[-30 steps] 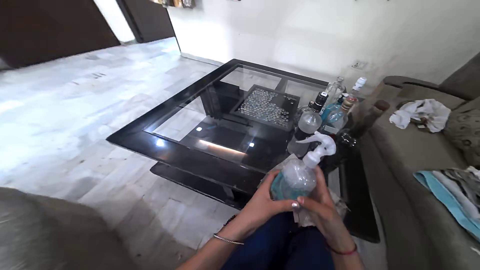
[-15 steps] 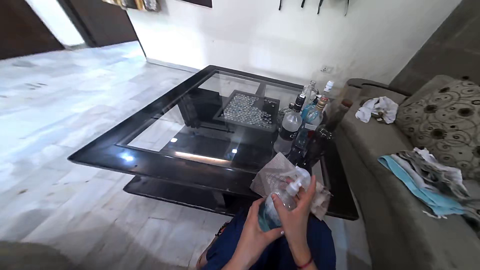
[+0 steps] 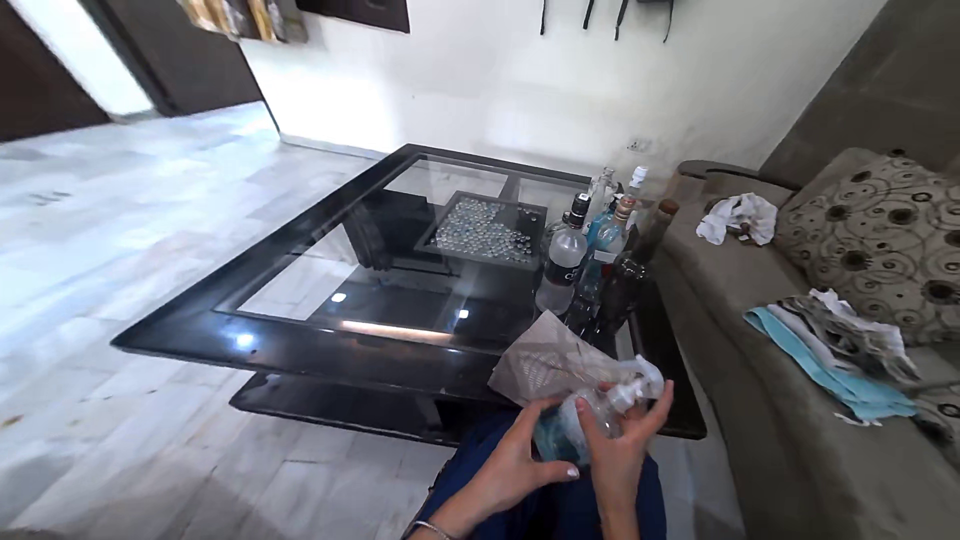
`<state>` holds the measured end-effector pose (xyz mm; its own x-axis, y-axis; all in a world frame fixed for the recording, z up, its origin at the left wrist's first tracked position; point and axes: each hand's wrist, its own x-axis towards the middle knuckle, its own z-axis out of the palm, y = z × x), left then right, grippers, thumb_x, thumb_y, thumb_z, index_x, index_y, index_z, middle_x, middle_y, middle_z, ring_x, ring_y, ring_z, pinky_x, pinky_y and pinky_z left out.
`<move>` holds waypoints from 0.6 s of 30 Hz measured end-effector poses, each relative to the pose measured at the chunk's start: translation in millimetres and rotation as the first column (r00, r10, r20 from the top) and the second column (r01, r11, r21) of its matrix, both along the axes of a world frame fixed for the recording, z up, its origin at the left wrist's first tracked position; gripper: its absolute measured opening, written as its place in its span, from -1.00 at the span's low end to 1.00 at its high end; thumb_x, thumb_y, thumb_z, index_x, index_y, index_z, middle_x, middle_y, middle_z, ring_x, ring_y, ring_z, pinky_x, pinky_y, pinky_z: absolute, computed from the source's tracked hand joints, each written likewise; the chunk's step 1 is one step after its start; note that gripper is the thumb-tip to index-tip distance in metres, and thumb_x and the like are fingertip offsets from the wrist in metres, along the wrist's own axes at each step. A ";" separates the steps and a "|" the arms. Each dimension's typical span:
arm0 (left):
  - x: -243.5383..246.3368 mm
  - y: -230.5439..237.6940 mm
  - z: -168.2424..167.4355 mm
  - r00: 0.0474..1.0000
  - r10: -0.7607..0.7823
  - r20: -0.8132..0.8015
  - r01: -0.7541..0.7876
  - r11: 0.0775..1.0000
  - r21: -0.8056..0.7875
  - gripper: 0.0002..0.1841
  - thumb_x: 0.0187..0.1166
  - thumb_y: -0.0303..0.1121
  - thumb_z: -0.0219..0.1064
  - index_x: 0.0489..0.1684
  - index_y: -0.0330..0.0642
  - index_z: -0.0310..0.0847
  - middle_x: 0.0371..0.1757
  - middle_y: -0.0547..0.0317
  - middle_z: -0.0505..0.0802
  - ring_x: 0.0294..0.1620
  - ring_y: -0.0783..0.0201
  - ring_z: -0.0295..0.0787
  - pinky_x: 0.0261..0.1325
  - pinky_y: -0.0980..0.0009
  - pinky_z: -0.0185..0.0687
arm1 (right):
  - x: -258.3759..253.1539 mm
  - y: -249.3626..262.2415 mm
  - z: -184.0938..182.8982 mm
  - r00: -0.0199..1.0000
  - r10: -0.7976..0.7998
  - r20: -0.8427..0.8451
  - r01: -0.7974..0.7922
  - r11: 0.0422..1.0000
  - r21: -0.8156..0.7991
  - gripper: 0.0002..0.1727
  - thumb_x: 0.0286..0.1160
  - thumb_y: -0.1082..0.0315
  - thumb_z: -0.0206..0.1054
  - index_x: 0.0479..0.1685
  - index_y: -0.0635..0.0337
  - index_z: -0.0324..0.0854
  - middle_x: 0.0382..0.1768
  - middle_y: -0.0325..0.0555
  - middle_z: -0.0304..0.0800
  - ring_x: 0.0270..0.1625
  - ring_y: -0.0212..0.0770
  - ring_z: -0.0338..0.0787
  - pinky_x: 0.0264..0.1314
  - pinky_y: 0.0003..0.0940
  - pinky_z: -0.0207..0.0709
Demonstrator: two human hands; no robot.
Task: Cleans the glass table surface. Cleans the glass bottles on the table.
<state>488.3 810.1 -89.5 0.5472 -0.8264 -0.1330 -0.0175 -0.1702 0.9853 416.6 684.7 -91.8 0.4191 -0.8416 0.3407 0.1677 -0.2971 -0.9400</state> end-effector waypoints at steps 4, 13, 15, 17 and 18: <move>28.6 -33.4 7.9 0.994 -0.108 0.012 0.108 0.994 0.018 -0.25 0.51 -0.34 0.51 0.71 -0.34 0.25 0.65 -0.28 0.47 0.46 0.02 0.67 0.45 0.18 0.65 | -11.8 -31.6 -6.2 0.995 -0.102 -0.008 0.102 0.994 -0.030 0.45 -0.02 0.35 0.58 0.77 0.52 -0.65 0.24 0.48 0.52 0.07 -0.45 0.75 0.10 -0.56 0.66; 94.8 -202.7 -10.2 0.945 0.256 0.202 -0.245 0.966 -0.080 0.09 0.29 -0.26 0.71 0.83 -0.34 0.01 0.73 -0.39 0.34 0.70 -0.21 0.33 0.68 -0.06 0.32 | -37.8 -80.7 -6.6 0.972 -0.232 -0.037 0.231 0.973 -0.027 0.44 -0.02 0.48 0.54 0.71 0.60 -0.74 0.17 0.49 0.50 0.06 -0.60 0.73 0.15 -0.67 0.59; 98.9 -235.0 -19.2 0.910 0.346 0.226 -0.327 0.938 -0.117 0.18 0.21 -0.23 0.76 0.86 -0.31 -0.05 0.78 -0.41 0.25 0.74 -0.27 0.26 0.69 -0.13 0.28 | -41.4 -87.9 -12.0 0.972 -0.228 -0.060 0.226 0.974 -0.029 0.43 -0.01 0.47 0.52 0.69 0.62 -0.76 0.10 0.46 0.54 0.06 -0.62 0.72 0.17 -0.68 0.58; 100.7 -259.5 -24.2 0.873 0.429 0.232 -0.408 0.903 -0.134 0.22 0.16 -0.19 0.79 0.86 -0.29 -0.06 0.79 -0.40 0.24 0.76 -0.29 0.22 0.72 -0.16 0.22 | -44.1 -92.9 -16.8 0.970 -0.232 -0.075 0.230 0.973 -0.036 0.42 -0.01 0.47 0.51 0.67 0.66 -0.77 0.08 0.50 0.53 0.07 -0.61 0.70 0.18 -0.67 0.56; 101.3 -268.3 -24.5 0.860 0.455 0.230 -0.436 0.890 -0.132 0.23 0.15 -0.17 0.79 0.86 -0.28 -0.06 0.78 -0.39 0.24 0.76 -0.28 0.22 0.72 -0.16 0.21 | -44.6 -94.6 -18.6 0.969 -0.234 -0.077 0.232 0.972 -0.035 0.42 0.00 0.46 0.51 0.66 0.67 -0.77 0.08 0.48 0.53 0.06 -0.63 0.71 0.17 -0.68 0.57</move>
